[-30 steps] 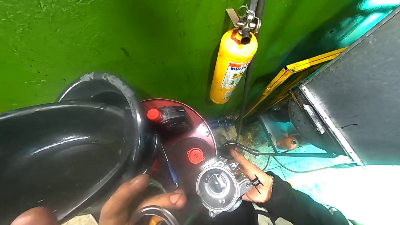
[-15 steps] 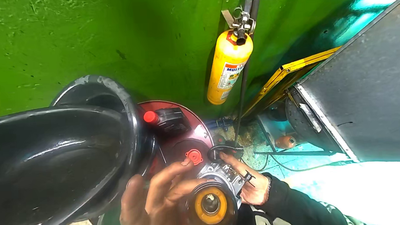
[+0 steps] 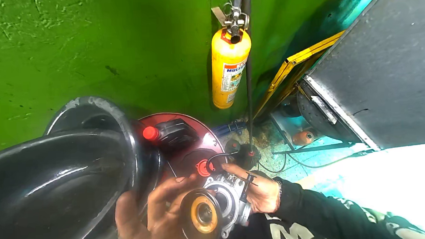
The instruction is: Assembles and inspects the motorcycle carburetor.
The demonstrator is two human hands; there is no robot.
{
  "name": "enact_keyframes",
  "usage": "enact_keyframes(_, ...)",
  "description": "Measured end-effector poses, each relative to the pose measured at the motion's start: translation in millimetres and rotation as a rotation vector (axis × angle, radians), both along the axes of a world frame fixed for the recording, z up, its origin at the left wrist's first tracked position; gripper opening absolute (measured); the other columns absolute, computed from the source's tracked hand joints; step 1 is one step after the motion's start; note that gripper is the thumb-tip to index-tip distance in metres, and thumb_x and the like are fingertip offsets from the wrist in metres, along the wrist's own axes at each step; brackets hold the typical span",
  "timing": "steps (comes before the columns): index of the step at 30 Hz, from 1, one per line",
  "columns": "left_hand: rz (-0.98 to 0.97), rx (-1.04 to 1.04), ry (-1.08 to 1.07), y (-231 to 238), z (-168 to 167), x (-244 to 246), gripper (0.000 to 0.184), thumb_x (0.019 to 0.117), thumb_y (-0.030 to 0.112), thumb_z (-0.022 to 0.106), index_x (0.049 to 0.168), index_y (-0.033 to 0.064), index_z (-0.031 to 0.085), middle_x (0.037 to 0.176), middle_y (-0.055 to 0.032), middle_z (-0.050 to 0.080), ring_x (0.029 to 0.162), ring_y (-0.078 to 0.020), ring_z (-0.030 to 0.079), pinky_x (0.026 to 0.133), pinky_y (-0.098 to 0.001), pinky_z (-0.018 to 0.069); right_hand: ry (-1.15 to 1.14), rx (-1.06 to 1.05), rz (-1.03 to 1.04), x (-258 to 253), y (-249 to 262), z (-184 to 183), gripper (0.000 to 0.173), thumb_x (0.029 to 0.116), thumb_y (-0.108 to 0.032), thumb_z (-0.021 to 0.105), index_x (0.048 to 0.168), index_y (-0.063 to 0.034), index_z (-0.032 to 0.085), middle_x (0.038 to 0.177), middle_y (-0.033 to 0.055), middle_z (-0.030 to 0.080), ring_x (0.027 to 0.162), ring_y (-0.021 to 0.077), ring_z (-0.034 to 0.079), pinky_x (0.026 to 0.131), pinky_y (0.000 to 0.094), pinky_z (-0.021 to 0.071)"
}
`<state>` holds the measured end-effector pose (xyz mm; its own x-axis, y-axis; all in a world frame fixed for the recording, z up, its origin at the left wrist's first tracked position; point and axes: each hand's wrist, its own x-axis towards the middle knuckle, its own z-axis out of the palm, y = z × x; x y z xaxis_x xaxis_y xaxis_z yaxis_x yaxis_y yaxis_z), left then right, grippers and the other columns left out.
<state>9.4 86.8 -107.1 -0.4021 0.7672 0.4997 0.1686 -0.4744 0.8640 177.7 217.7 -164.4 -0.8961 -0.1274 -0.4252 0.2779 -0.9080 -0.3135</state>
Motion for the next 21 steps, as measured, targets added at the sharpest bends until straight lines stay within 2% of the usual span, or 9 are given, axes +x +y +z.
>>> enact_keyframes(4,0.009,-0.018,0.031,-2,2,-1,0.105,0.0813,0.013,0.085,0.158,0.0453,0.021,0.141,0.0028,0.059,0.114,-0.0217,0.069,0.096,-0.0374,0.0606,0.041,-0.013,0.006,-2,0,0,0.058,0.0971,-0.071,0.045,0.113,-0.0202,0.068,0.099,0.0048,0.074,0.083,0.0152,0.074,0.059,0.0316,0.0608)
enact_keyframes(6,-0.023,-0.035,0.008,-4,1,-2,0.102,0.0819,0.013,0.084,0.158,0.0448,0.024,0.142,0.0022,0.059,0.115,-0.0229,0.068,0.098,-0.0378,0.0599,0.03,-0.01,0.01,-2,-1,1,0.057,0.0981,-0.07,0.043,0.111,-0.0204,0.068,0.098,0.0047,0.074,0.08,0.0146,0.074,0.057,0.0303,0.0597)
enact_keyframes(9,-0.049,-0.071,0.034,-6,-1,-6,0.104,0.0808,0.012,0.084,0.159,0.0443,0.023,0.143,0.0007,0.058,0.113,-0.0249,0.069,0.096,-0.039,0.0608,0.021,0.018,0.018,-1,0,-2,0.058,0.0989,-0.07,0.041,0.109,-0.0206,0.069,0.094,0.0035,0.074,0.074,0.0116,0.073,0.052,0.0258,0.057)
enact_keyframes(12,-0.049,-0.104,0.112,-9,3,-9,0.106,0.0797,0.012,0.084,0.159,0.0443,0.023,0.141,0.0014,0.058,0.109,-0.0237,0.07,0.093,-0.0382,0.0623,0.012,0.039,0.04,-1,1,-3,0.059,0.0986,-0.071,0.04,0.109,-0.02,0.068,0.093,0.0027,0.074,0.071,0.0094,0.072,0.05,0.0231,0.0553)
enact_keyframes(16,-0.062,-0.112,0.158,-12,7,-12,0.107,0.0793,0.01,0.084,0.16,0.0428,0.022,0.142,0.0009,0.057,0.111,-0.0228,0.069,0.096,-0.0365,0.0611,0.009,0.018,0.056,-3,0,-4,0.061,0.0978,-0.072,0.041,0.111,-0.0185,0.068,0.092,0.0041,0.073,0.068,0.0099,0.07,0.049,0.0233,0.0541)
enact_keyframes(21,-0.095,-0.149,0.194,-13,8,-16,0.108,0.0805,0.008,0.082,0.16,0.0442,0.018,0.141,-0.0002,0.057,0.11,-0.0224,0.069,0.095,-0.0359,0.0607,-0.023,0.041,0.051,-3,1,-3,0.059,0.0993,-0.07,0.04,0.108,-0.0193,0.067,0.089,0.0027,0.073,0.066,0.0081,0.069,0.048,0.0214,0.0525)
